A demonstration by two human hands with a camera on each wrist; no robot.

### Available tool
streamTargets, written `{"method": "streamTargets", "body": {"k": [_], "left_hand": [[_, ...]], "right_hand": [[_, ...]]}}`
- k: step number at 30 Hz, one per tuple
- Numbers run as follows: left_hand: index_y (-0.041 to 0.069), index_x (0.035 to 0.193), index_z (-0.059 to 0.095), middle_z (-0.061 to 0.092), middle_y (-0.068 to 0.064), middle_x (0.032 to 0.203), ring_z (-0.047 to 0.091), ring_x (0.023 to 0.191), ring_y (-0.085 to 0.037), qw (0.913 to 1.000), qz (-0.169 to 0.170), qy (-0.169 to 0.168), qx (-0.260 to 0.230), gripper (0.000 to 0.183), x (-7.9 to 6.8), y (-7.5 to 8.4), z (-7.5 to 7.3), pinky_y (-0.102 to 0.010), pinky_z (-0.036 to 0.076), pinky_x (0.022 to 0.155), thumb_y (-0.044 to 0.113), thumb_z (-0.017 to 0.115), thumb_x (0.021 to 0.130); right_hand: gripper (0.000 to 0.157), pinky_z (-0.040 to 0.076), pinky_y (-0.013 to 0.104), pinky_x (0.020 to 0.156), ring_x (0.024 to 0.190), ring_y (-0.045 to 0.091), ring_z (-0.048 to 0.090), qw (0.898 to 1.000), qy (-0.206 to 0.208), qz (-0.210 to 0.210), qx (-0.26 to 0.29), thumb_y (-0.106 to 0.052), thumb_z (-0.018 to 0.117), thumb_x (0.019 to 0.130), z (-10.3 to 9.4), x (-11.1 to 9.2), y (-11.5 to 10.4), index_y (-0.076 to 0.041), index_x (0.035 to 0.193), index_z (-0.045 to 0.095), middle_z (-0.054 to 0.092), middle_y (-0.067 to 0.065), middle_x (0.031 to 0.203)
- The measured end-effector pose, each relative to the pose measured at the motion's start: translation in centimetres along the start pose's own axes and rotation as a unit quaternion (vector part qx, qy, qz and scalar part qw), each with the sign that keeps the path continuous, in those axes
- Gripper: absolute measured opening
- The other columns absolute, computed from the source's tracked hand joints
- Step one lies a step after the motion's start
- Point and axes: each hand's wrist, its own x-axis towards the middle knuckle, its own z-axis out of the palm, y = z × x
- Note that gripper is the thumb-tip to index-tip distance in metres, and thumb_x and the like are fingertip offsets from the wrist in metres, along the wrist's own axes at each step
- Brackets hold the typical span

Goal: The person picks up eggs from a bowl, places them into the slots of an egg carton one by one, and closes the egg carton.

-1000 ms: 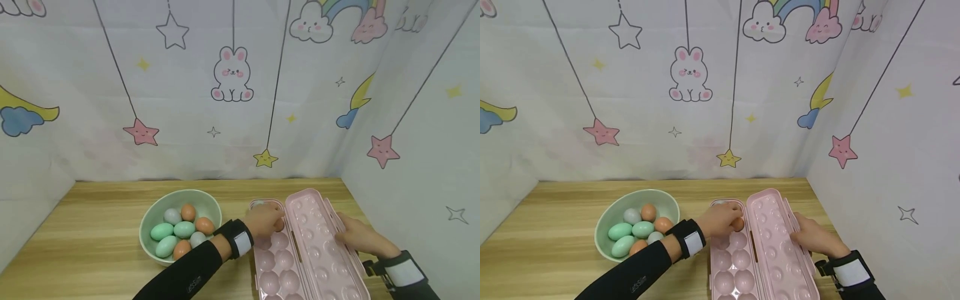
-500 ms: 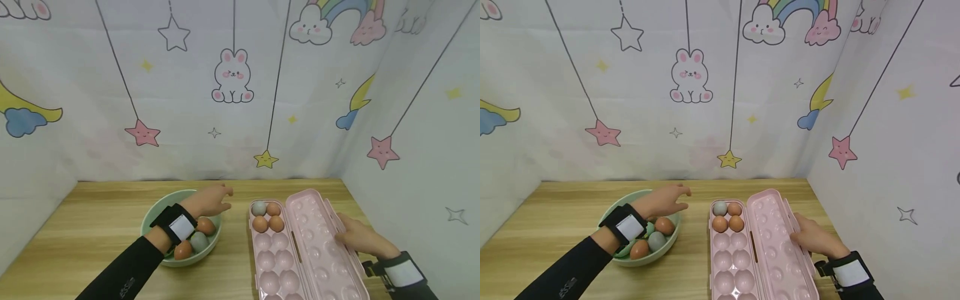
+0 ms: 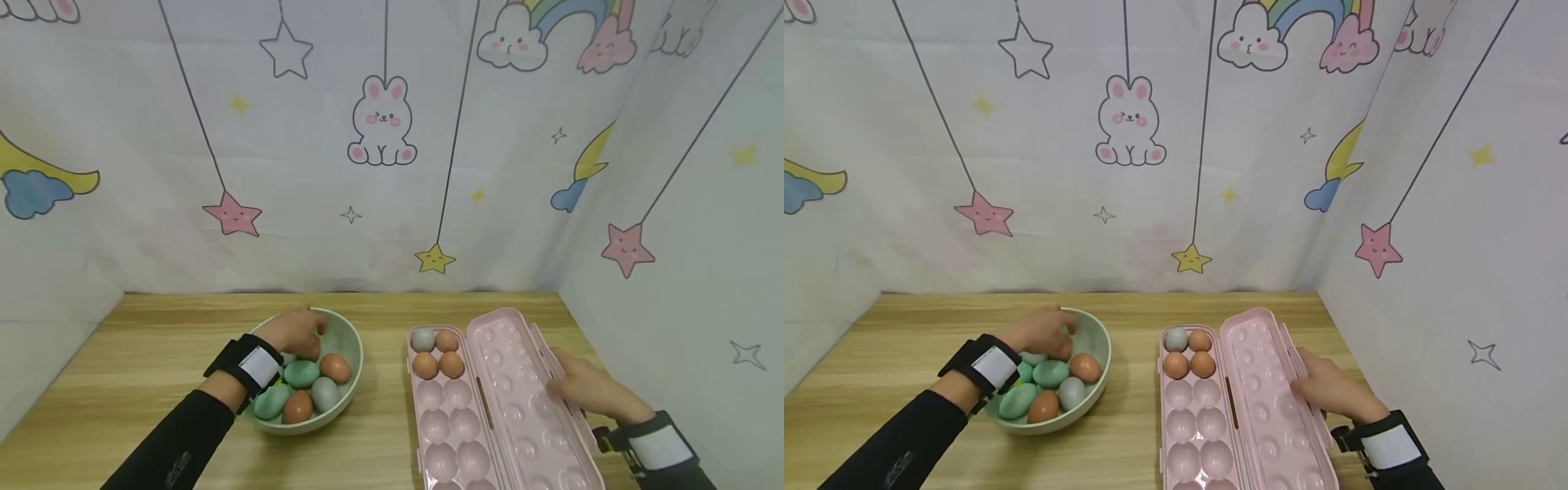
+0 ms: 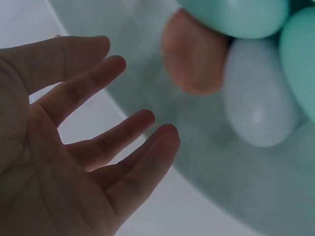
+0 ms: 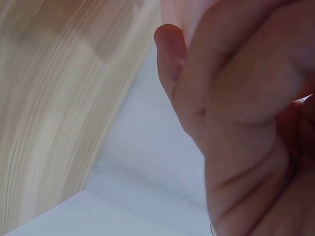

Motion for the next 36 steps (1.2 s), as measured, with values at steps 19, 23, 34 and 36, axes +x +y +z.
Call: {"method": "streamTargets", "body": {"k": [19,23,34,36], "left_hand": [[0.008,0.093,0.059,0.056,-0.006,0.086,0.048,0.079,-0.025,0.9987,-0.011,0.034,0.036,0.011,0.5,-0.3,3.0,-0.04,0.038,0.076,0.006,0.057,0.082],[0.004,0.099,0.064,0.059,-0.015,0.094,0.049,0.082,-0.032,0.9964,-0.018,0.052,0.064,0.019,0.4,-0.2,3.4,-0.045,0.041,0.075,0.008,0.056,0.082],[0.004,0.081,0.056,0.045,-0.019,0.095,0.05,0.069,-0.026,0.9976,-0.043,0.054,0.01,0.019,0.2,-0.6,2.8,-0.036,0.043,0.061,0.012,0.07,0.072],[0.004,0.081,0.054,0.045,-0.02,0.095,0.051,0.067,-0.024,0.9972,-0.042,0.062,-0.002,0.02,0.2,-0.6,2.4,-0.034,0.043,0.058,0.012,0.07,0.071]], "right_hand": [[0.07,0.053,0.04,0.059,0.087,0.034,0.062,1.0,-0.006,-0.004,0.019,-0.002,0.056,0.081,-0.2,-0.3,-0.6,0.017,0.142,0.027,0.048,0.039,0.124],[0.067,0.053,0.04,0.059,0.085,0.032,0.062,1.0,-0.004,0.003,0.013,-0.002,0.056,0.081,-0.2,-0.3,-0.7,0.017,0.14,0.029,0.049,0.037,0.122],[0.066,0.053,0.039,0.058,0.085,0.032,0.062,1.0,0.0,0.002,0.012,-0.002,0.057,0.081,0.0,-0.4,-0.6,0.017,0.139,0.031,0.049,0.038,0.121],[0.067,0.053,0.04,0.059,0.086,0.032,0.062,1.0,-0.001,-0.001,0.013,-0.002,0.056,0.081,0.0,-0.3,-0.5,0.017,0.14,0.03,0.049,0.038,0.123]]}}
